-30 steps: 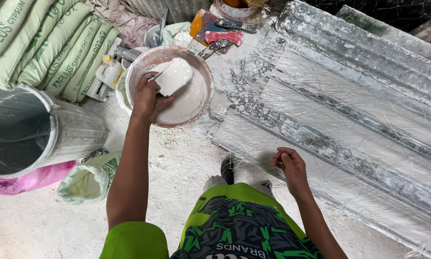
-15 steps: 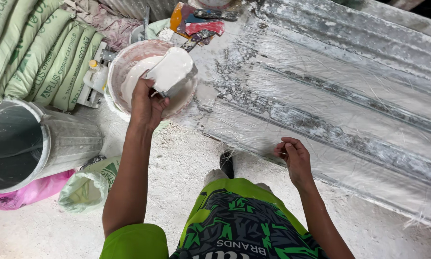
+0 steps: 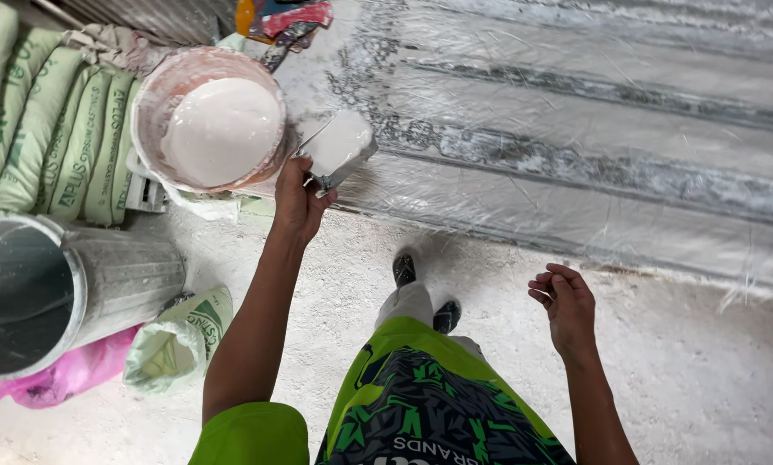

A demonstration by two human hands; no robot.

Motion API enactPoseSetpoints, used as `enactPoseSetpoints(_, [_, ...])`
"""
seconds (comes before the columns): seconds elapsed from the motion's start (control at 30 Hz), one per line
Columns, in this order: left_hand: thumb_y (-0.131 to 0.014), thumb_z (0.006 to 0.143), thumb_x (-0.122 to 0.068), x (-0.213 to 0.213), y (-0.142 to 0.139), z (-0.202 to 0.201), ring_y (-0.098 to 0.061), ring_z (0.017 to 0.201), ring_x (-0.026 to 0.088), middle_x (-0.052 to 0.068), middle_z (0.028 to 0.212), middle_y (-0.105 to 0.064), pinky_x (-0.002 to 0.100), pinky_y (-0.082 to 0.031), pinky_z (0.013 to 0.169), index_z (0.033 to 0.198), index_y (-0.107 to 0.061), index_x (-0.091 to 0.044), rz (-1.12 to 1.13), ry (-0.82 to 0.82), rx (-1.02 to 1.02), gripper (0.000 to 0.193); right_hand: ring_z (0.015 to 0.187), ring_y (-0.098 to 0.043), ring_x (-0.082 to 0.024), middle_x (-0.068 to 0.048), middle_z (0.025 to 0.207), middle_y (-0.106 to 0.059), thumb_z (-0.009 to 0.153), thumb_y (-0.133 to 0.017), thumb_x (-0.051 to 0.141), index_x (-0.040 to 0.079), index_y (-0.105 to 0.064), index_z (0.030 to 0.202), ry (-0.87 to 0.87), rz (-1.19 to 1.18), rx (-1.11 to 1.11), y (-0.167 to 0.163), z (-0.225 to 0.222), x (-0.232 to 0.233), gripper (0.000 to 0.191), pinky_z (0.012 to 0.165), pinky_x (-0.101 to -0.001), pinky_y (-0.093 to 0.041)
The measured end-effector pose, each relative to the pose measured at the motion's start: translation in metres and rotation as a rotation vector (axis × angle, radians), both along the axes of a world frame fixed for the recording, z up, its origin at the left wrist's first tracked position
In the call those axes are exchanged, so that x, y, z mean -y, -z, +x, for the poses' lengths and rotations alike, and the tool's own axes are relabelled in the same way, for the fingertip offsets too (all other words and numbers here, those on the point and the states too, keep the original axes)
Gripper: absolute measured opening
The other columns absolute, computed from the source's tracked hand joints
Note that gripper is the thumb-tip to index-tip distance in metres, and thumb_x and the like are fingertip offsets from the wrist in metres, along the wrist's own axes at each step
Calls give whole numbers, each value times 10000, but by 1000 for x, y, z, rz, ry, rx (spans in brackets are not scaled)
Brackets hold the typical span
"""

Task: The person lays white fiberglass strands into a long fluted plaster mold, dips the strands in a bucket of water, and presses them into the mold. They then scoop plaster slurry from a bowl with a small trowel, spread it over the mold, and smooth the surface by hand.

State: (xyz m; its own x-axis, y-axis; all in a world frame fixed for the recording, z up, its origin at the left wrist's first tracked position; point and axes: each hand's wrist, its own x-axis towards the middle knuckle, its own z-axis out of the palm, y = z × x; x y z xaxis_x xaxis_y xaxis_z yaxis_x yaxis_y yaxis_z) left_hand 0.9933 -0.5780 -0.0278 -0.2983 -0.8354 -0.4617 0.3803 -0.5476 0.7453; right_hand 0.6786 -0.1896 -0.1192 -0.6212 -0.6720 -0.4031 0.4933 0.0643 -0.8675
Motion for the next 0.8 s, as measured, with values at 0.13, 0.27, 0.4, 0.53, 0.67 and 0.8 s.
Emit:
enactPoseSetpoints(0.13, [-657, 903, -250, 4, 38, 5, -474, 796, 128, 5, 911, -475, 376, -597, 662, 1017, -572, -108, -18, 30, 47, 201, 969, -687, -232, -98, 1059, -675, 1096, -461, 94, 45, -601, 1252, 126, 50, 23, 2, 13, -42, 215, 875, -415, -584])
enactPoseSetpoints(0.27, [-663, 958, -217, 15, 71, 13, -535, 739, 128, 22, 841, -517, 348, -588, 608, 1037, -611, -91, -55, 52, 117, 158, 973, -688, -236, -96, 1048, -669, 1106, -470, 94, 47, -594, 1267, 222, 49, 60, -3, 34, -62, 208, 875, -419, -582])
enactPoseSetpoints(0.4, [-642, 956, -188, 28, 89, 21, -603, 704, 112, 4, 870, -595, 306, -597, 569, 1175, -650, -99, -108, 79, 189, 236, 966, -685, -232, -90, 1039, -672, 1104, -462, 105, 50, -589, 1268, 266, 102, 104, -8, 59, -54, 214, 871, -422, -586])
enactPoseSetpoints(0.53, [-644, 949, -151, 38, 97, 27, -610, 698, 81, 5, 889, -636, 278, -590, 552, 1292, -654, -93, -190, 107, 265, 347, 962, -692, -241, -99, 1035, -677, 1096, -461, 95, 45, -589, 1258, 233, 76, 82, -13, 74, -36, 212, 869, -421, -589])
enactPoseSetpoints(0.67, [-664, 945, -144, 46, 103, 33, -616, 681, 75, -3, 859, -646, 264, -572, 548, 1266, -668, -63, -267, 109, 327, 330, 968, -694, -238, -105, 1045, -681, 1104, -465, 87, 42, -589, 1260, 251, 26, 57, -18, 83, -25, 204, 874, -414, -588])
enactPoseSetpoints(0.8, [-682, 933, -140, 53, 107, 37, -569, 671, 56, -12, 827, -623, 242, -549, 549, 1256, -667, -37, -358, 149, 336, 339, 968, -698, -236, -104, 1044, -684, 1100, -468, 91, 44, -590, 1249, 270, 28, 79, -19, 93, -19, 199, 870, -414, -592])
